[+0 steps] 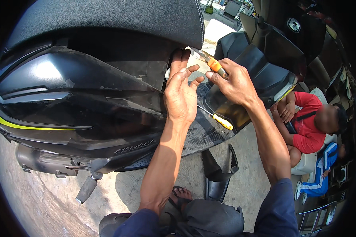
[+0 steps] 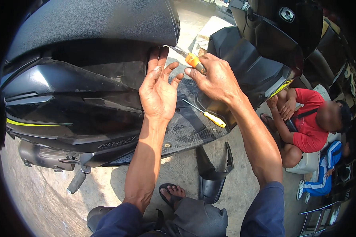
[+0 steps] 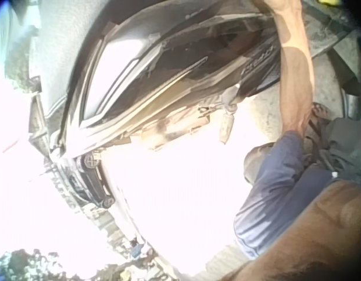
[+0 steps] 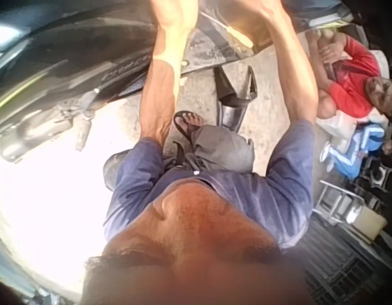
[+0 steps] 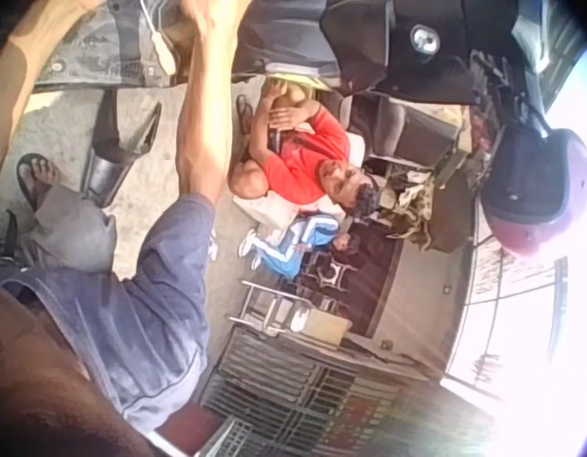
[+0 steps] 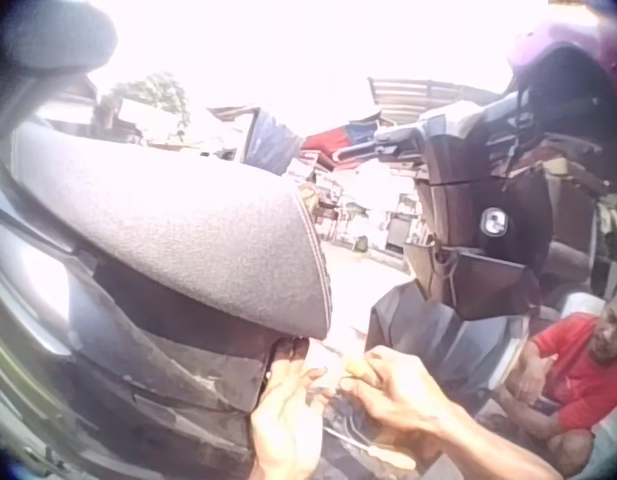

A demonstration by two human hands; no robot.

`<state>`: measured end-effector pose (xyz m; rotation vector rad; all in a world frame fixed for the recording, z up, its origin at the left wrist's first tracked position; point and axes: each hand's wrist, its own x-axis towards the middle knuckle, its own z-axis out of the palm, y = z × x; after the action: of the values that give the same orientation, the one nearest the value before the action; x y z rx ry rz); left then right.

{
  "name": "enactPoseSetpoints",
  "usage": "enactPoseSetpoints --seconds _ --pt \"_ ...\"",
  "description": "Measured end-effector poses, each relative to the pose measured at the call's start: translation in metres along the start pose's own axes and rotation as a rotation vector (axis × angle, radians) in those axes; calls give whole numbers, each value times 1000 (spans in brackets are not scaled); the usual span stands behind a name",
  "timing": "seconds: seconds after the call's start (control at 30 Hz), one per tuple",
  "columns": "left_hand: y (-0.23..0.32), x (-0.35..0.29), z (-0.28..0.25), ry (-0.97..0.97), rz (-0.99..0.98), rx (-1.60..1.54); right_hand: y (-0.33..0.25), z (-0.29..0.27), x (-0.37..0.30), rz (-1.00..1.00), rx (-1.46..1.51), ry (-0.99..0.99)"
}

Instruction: The person installs and secures a plastic fairing piece onto a motorcycle using a screwdriver and pliers.

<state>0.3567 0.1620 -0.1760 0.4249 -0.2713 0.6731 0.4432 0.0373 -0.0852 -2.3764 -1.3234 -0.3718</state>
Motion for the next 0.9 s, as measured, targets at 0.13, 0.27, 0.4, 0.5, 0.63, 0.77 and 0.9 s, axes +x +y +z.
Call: enactPoseSetpoints --seconds 0.13,0.27,0.4,0.5,0.63,0.77,0.9 --pt "0 -1 2 1 -8 12 2 -9 9 -45 6 -5" --pt "7 1 0 0 -8 30 -15 -14 13 69 15 -60" --pt "8 2 -6 -2 20 111 -15 29 -4 189 245 20" --pt "4 2 3 17 67 257 -12 79 -22 253 539 211" --pt "11 -3 13 155 46 591 -42 103 -26 325 741 235" --pt "11 -1 15 179 41 717 -30 94 -25 301 645 181" --pt "11 2 2 165 59 729 -18 49 -33 -16 -61 281"
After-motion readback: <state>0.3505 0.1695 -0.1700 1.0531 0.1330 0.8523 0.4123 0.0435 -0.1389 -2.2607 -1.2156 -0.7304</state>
